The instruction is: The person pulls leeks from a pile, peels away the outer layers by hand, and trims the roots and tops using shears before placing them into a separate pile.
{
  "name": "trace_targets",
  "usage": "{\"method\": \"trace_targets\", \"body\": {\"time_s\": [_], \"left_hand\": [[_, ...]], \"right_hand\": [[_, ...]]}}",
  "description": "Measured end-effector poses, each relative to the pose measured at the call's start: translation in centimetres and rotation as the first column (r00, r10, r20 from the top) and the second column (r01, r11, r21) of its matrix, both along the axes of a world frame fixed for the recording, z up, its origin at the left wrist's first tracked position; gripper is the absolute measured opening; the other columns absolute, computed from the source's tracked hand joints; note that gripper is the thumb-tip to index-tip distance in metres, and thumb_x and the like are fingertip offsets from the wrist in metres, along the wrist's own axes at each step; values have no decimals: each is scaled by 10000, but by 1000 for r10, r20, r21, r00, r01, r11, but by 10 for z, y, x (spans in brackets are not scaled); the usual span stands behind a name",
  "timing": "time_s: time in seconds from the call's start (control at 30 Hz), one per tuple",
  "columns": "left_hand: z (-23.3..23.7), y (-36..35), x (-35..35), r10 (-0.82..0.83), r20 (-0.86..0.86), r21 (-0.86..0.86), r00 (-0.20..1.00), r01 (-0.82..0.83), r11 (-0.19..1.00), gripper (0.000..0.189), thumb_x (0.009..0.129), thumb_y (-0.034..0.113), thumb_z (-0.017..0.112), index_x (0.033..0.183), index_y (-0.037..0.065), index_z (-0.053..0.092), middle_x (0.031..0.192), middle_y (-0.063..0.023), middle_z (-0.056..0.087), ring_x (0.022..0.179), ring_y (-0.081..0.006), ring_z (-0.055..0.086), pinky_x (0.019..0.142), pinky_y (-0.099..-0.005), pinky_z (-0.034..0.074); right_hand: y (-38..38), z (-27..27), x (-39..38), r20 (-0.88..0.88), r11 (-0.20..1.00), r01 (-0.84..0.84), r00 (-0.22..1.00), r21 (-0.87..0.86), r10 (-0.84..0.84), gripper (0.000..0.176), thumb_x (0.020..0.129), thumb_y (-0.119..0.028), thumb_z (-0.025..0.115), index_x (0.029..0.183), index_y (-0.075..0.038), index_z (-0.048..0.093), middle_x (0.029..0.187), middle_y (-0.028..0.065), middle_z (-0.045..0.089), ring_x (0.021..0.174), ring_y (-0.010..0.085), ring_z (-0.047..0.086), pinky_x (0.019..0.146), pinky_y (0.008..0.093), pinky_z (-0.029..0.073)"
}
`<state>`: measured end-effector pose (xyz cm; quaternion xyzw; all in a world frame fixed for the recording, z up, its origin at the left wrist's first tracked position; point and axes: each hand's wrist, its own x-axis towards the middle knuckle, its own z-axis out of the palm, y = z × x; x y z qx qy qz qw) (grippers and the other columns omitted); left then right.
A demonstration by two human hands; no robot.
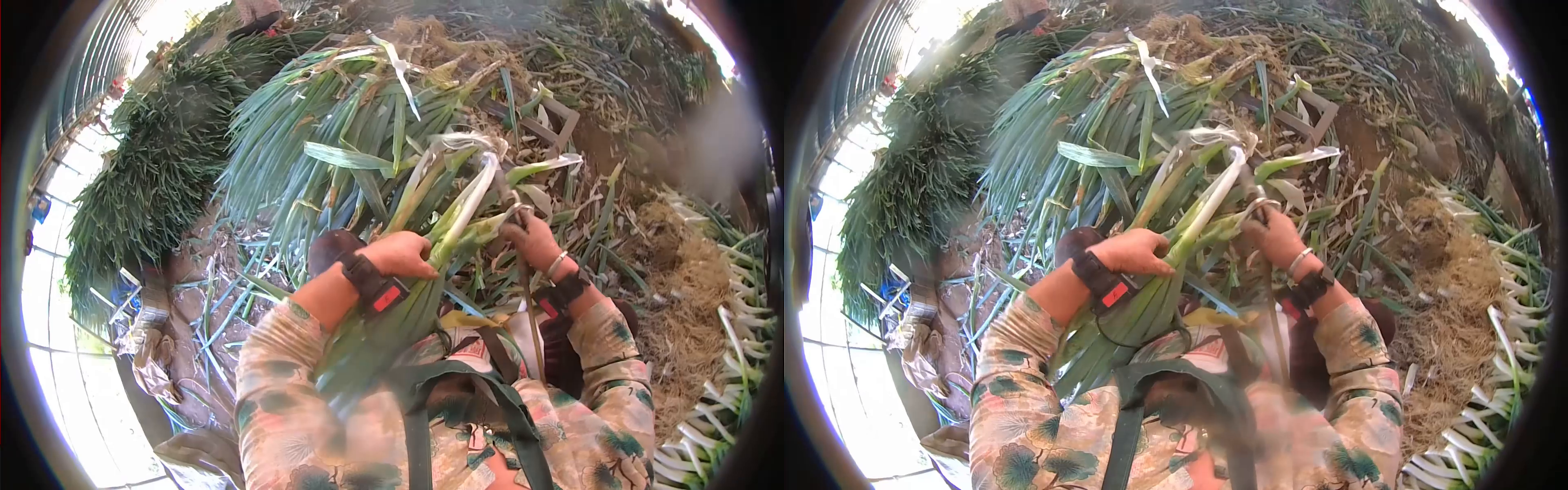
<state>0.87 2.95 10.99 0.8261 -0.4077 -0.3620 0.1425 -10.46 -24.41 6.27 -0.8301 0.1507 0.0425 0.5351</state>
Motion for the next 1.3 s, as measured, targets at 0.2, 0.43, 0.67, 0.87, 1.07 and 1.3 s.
{"method": "trace_targets", "body": {"time_s": [0.2, 0.43, 0.67, 0.87, 1.07, 1.3], "left_hand": [[14, -21, 118, 255, 306, -301, 917, -161, 940, 389, 765, 371, 635, 908, 17, 707, 824, -185, 681, 790, -321, 653, 767, -390, 510], [-35, -1, 315, 235, 889, -305, 393, 126, 944, 222, 879, 246, 534, 911, 77, 673, 760, -184, 597, 719, -363, 581, 617, -471, 450], [-140, 15, 450, 624, 601, -446, 499, -438, 780, 375, 965, 258, 397, 1045, -51, 593, 1033, -310, 598, 949, -466, 563, 808, -533, 434], [-219, 57, 549, 297, 681, -180, 669, -240, 954, 454, 992, 301, 339, 1177, -63, 537, 1051, -333, 576, 960, -507, 529, 819, -533, 429], [-188, 39, 527, 276, 785, -161, 555, -248, 955, 452, 976, 309, 401, 1168, -76, 540, 1055, -296, 606, 981, -485, 557, 859, -479, 454], [-118, -1, 408, 457, 601, -390, 656, -259, 884, 363, 925, 234, 515, 1145, -51, 559, 1047, -227, 635, 953, -388, 611, 825, -424, 491]], "right_hand": [[-5, -4, -3, -109, 971, -139, 987, -196, 119, 454, 853, -253, 629, 1195, 22, 513, 1079, 223, 639, 991, 355, 636, 858, 409, 490], [-7, 7, -25, -193, 978, -80, 980, -191, 42, 336, 829, -253, 626, 1059, -16, 571, 928, 220, 637, 861, 339, 634, 775, 432, 499], [3, -19, -21, -58, 996, 90, 994, 4, -90, 367, 888, -259, 618, 1118, 13, 530, 1021, 252, 589, 979, 370, 593, 852, 407, 473], [-16, -12, -11, 16, 997, 64, 998, -31, -63, 387, 884, -265, 610, 1132, 6, 487, 1052, 228, 540, 987, 395, 547, 866, 432, 448], [-31, -40, -10, 206, 977, 35, 979, -211, 9, 390, 842, -285, 639, 1057, 16, 517, 960, 213, 532, 930, 386, 547, 831, 427, 450], [-30, 14, -15, 51, 970, 162, 983, 181, -174, 425, 727, -254, 671, 1048, 7, 575, 951, 214, 604, 918, 361, 592, 812, 410, 467]]}}
